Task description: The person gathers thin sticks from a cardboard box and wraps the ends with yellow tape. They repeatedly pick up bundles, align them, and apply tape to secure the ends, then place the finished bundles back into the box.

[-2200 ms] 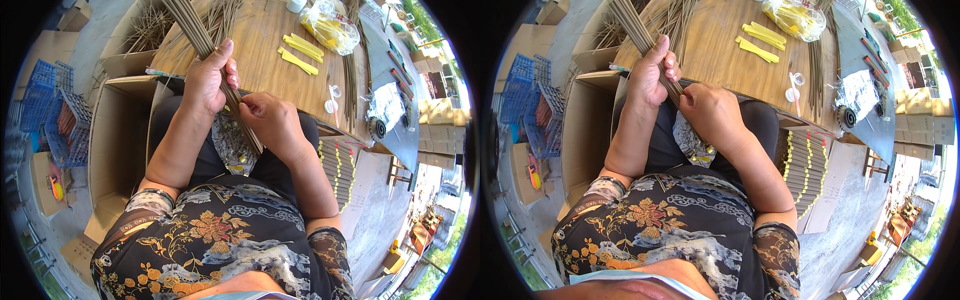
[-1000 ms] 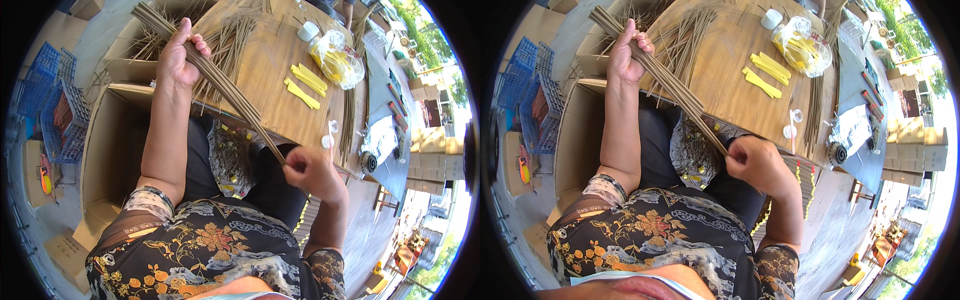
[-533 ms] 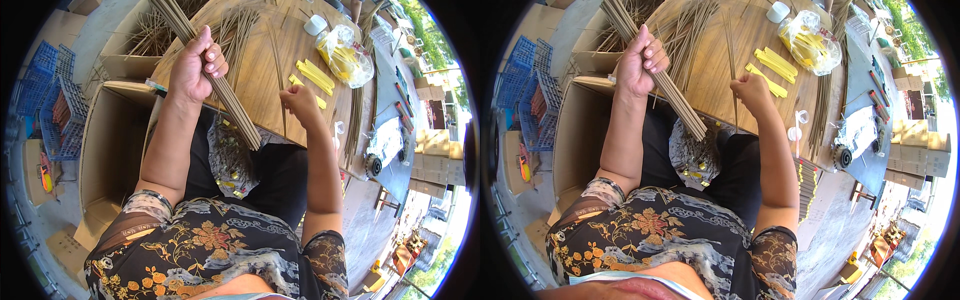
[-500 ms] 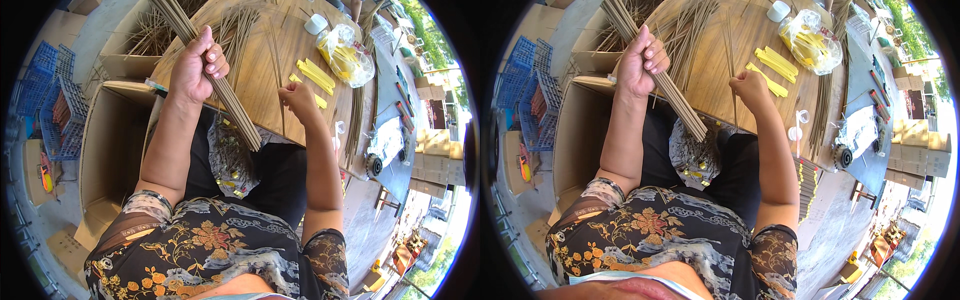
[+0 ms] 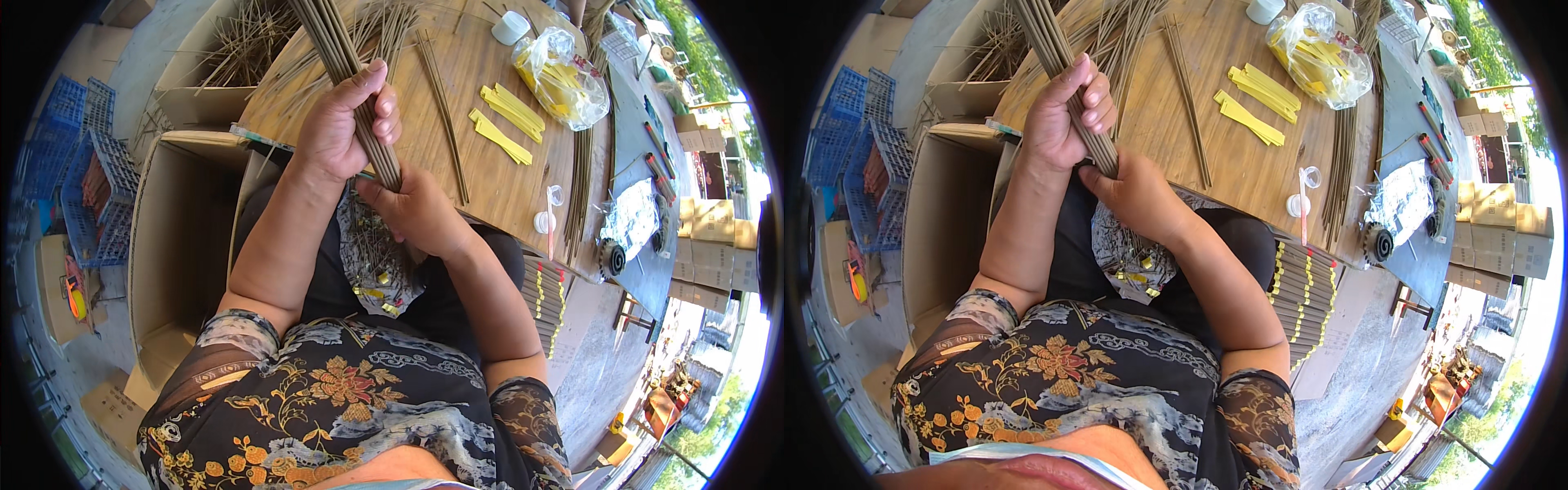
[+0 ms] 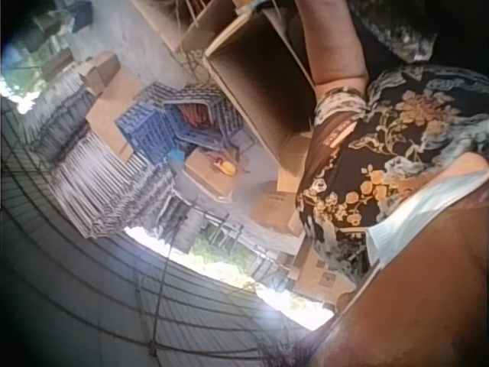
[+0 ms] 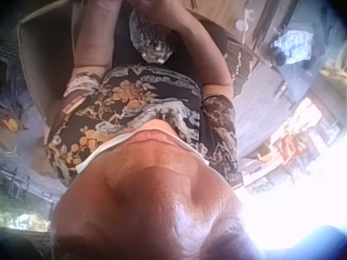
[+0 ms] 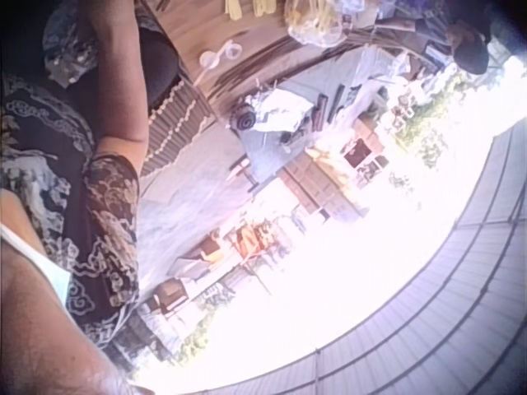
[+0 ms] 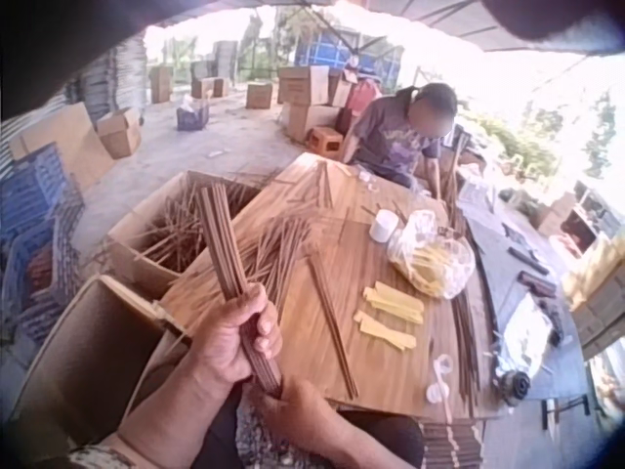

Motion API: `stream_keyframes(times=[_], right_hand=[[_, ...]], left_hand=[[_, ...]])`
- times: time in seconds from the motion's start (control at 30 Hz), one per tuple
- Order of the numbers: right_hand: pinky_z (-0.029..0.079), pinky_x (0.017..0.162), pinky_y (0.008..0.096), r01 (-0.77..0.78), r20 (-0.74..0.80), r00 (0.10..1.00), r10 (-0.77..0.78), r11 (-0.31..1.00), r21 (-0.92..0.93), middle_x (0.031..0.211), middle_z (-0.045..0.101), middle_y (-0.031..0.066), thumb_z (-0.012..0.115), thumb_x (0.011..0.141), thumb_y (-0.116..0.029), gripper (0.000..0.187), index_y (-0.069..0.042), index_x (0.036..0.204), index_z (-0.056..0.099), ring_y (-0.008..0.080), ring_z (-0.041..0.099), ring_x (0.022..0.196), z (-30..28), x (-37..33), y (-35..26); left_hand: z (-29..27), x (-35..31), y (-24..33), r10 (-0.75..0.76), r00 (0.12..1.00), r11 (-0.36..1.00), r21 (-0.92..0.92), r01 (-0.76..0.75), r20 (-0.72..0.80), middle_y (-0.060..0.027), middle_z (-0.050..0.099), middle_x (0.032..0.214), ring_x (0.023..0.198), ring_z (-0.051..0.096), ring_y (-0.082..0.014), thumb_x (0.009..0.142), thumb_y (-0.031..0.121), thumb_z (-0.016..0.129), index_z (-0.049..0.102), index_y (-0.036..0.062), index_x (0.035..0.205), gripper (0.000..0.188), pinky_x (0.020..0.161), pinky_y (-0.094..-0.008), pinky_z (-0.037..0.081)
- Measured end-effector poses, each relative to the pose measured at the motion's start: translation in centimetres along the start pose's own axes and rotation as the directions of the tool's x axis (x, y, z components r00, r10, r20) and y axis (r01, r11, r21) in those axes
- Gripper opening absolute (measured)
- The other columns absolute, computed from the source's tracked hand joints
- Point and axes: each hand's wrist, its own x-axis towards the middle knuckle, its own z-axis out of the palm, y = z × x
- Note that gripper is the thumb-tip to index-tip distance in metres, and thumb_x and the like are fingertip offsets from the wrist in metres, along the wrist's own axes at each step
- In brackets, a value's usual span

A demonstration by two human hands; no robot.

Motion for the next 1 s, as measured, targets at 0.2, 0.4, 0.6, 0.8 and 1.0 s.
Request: stream_keyframes(times=[0.2, 0.4, 0.6, 0.8, 1.0], right_hand=[[0.045, 0.066, 0.0407, -0.006, -0.208, 0.977, -0.034, 0.982, -0.190, 0.074, 0.058, 0.0268, 0.056, 0.081, -0.018, 0.024, 0.004, 0.088, 0.051, 0.0408, 0.058, 0.077, 0.9, 0.4, 0.2], [0.045, 0.068, 0.0413, 0.002, -0.230, 0.972, -0.051, 0.978, -0.207, 0.077, 0.058, 0.0265, 0.058, 0.078, -0.019, 0.026, 0.004, 0.089, 0.051, 0.0407, 0.058, 0.079, 1.0, 0.5, -0.1], [0.046, 0.070, 0.0366, 0.030, -0.259, 0.961, -0.094, 0.970, -0.240, 0.086, 0.061, 0.0197, 0.065, 0.075, -0.023, 0.033, 0.001, 0.095, 0.056, 0.0351, 0.059, 0.082, 0.3, -0.7, -1.6], [0.046, 0.067, 0.0361, 0.181, -0.430, 0.791, -0.436, 0.837, -0.516, 0.080, 0.059, 0.0110, 0.066, 0.074, -0.020, 0.019, -0.004, 0.084, 0.062, 0.0290, 0.058, 0.077, 0.4, -1.3, -1.0], [0.046, 0.064, 0.0365, 0.105, -0.436, 0.835, -0.336, 0.875, -0.473, 0.075, 0.058, 0.0110, 0.066, 0.073, -0.018, 0.016, -0.004, 0.076, 0.060, 0.0284, 0.057, 0.073, 0.4, -1.5, -1.8]], left_hand=[[0.6, -0.2, -0.7, 0.082, 0.966, 0.992, 0.111, -0.055, -0.246, -0.0021, 0.051, 0.063, 0.051, 0.048, -0.0103, 0.087, 0.036, 0.053, 0.048, 0.0118, 0.071, 0.029, 0.049, -0.0243, 0.041], [0.5, -0.7, -0.7, 0.040, 0.974, 0.997, 0.074, -0.024, -0.221, -0.0016, 0.049, 0.056, 0.043, 0.045, -0.0098, 0.085, 0.039, 0.055, 0.043, 0.0139, 0.065, 0.034, 0.041, -0.0231, 0.037], [0.9, -1.0, 0.0, 0.124, 0.959, 0.985, 0.148, -0.088, -0.255, -0.0029, 0.048, 0.054, 0.041, 0.045, -0.0114, 0.084, 0.038, 0.057, 0.043, 0.0133, 0.064, 0.035, 0.039, -0.0241, 0.039], [0.4, -1.0, 0.1, 0.181, 0.960, 0.971, 0.195, -0.140, -0.212, -0.0052, 0.051, 0.058, 0.046, 0.050, -0.0145, 0.083, 0.039, 0.058, 0.043, 0.0125, 0.065, 0.035, 0.042, -0.0271, 0.042], [0.6, -1.2, 0.1, 0.174, 0.965, 0.968, 0.214, -0.131, -0.194, -0.0052, 0.051, 0.059, 0.047, 0.051, -0.0149, 0.084, 0.039, 0.057, 0.043, 0.0123, 0.068, 0.034, 0.043, -0.0281, 0.043]])
